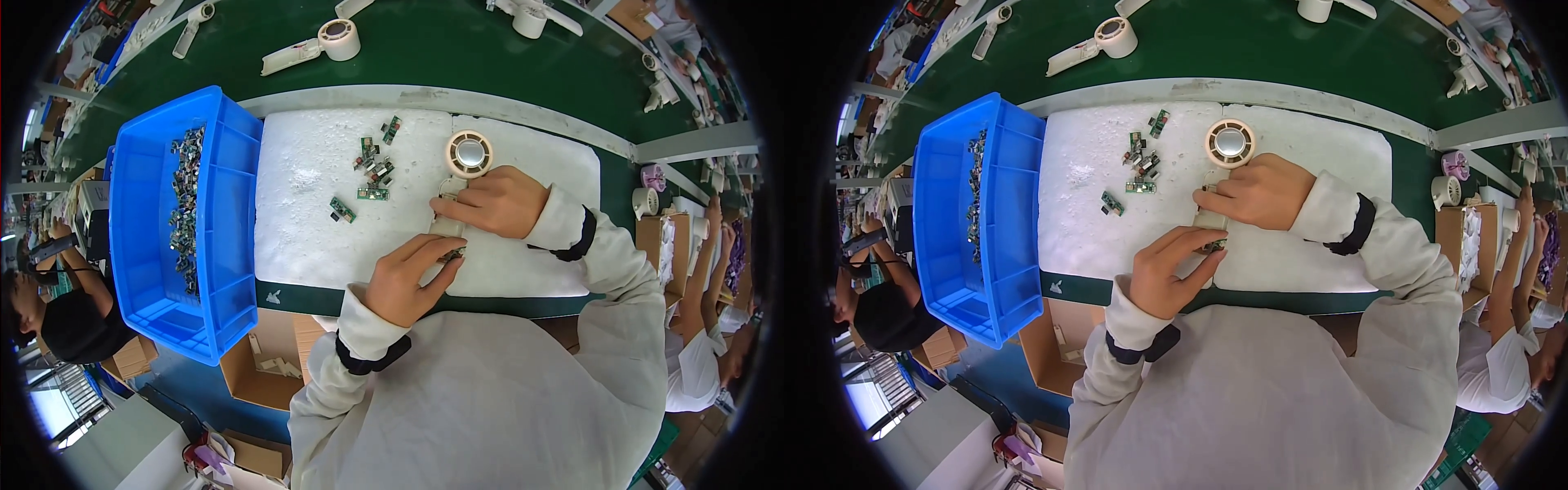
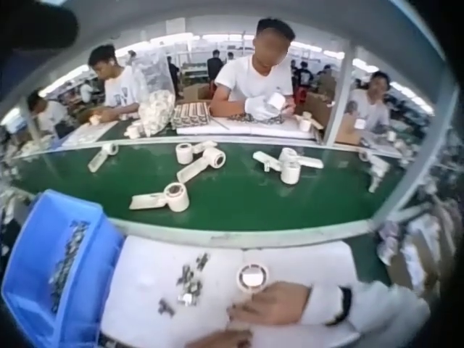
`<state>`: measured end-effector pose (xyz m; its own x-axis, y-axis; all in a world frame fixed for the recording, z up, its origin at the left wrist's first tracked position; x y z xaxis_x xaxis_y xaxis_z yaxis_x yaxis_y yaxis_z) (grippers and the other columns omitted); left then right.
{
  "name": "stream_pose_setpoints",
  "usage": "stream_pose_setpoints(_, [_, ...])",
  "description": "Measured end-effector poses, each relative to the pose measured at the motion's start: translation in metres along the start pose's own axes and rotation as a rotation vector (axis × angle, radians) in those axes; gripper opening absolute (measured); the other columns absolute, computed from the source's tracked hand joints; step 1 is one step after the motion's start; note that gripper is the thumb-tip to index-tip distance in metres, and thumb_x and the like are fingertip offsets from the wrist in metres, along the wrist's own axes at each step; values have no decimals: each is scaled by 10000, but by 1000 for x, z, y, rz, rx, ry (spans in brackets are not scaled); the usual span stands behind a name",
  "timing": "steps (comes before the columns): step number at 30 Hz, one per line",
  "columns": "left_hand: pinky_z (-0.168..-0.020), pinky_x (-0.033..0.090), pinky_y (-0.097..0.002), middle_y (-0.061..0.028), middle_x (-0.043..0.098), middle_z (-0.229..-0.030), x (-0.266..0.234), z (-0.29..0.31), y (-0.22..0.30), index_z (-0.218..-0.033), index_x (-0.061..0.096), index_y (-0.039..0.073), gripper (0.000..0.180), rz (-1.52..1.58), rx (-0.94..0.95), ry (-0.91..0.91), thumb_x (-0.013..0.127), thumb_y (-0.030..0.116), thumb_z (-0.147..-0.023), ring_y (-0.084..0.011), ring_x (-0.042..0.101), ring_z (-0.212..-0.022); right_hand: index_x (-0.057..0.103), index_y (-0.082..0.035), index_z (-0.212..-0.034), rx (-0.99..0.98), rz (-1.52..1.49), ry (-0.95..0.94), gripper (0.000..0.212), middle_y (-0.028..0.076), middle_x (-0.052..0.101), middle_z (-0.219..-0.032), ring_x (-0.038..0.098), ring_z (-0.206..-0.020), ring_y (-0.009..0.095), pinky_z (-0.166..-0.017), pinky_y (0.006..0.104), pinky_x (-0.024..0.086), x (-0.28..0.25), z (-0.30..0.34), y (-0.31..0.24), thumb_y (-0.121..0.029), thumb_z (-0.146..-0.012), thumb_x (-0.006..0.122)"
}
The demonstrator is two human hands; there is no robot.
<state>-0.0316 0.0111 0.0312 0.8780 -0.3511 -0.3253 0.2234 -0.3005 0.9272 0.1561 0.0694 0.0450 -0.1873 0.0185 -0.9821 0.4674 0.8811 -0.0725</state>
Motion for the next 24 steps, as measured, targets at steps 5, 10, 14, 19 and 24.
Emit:
stream_pose_setpoints(5, [-739,580,-300,-112,731,-1017,-1,-7,1,-1125,724,38,272,34,-40,-5,762,-17,-862,-207,733,-845,631,-114,-1279,-29,14,-15,460,1,575,-729,632,-654,175,-548,324,508,-4,1,7,-122,-820,665])
stream_pose_setpoints(10, [-743,581,-293,-112,733,-1010,1,-2,1,-1127,726,37,273,38,-13,11,765,-12,-862,-205,731,-839,638,-106,-1235,-25,6,-104,415,4,582,-746,639,-666,170,-560,311,522,-5,-10,2,-123,-821,661])
stream_pose_setpoints(14, [-705,581,-315,-115,718,-996,0,-2,-3,-1132,712,32,272,33,-3,4,761,5,-866,-232,724,-812,647,-111,-1197,-59,48,-96,378,8,580,-734,641,-656,171,-560,302,530,-5,-15,-2,-131,-820,662])
stream_pose_setpoints(19, [-723,583,-299,-115,722,-997,-2,-2,-3,-1141,713,28,280,43,-30,-21,762,-4,-867,-214,729,-822,674,-123,-1134,11,64,-42,302,10,596,-716,646,-629,177,-548,299,531,-10,-11,-3,-152,-833,684])
stream_pose_setpoints(24, [-777,586,-283,-119,722,-1007,0,-1,3,-1177,703,8,287,124,-60,-22,736,-25,-893,-194,741,-873,725,-112,-1039,378,-136,143,171,33,665,-721,666,-612,199,-548,316,536,2,-7,-14,-190,-887,721])
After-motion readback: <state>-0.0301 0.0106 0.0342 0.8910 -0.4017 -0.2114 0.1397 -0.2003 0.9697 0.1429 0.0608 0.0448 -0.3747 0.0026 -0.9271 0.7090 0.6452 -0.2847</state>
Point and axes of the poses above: each hand's wrist, its own z-axis away from the middle knuckle, its own x-axis out of the palm, y = z × x, the point moved 3 cm from there along -z, towards the middle knuckle
